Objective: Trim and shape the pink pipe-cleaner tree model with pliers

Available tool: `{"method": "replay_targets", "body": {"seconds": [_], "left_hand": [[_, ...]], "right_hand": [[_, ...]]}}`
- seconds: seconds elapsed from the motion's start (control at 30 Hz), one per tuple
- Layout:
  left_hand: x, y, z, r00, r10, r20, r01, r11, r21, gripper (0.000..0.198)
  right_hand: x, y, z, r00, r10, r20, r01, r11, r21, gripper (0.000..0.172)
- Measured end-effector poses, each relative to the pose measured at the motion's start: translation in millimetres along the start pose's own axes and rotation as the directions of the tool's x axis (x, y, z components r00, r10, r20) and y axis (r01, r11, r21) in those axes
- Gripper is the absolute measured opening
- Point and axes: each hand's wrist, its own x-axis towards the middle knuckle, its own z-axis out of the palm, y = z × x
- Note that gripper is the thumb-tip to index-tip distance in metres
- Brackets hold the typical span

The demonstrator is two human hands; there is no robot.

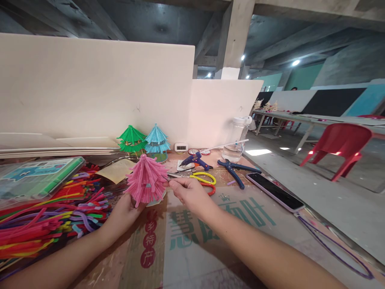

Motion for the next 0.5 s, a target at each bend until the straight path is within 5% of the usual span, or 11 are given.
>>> {"method": "replay_targets", "body": {"seconds": [0.5], "left_hand": [[-0.4,-3.4,1.1,1.0,-0.002,0.002,0.002,0.999,0.045,0.025]], "right_hand": [[-0.7,0.7,-0.3,1.0,-0.016,0.009,0.016,0.999,0.028,0.054]]}}
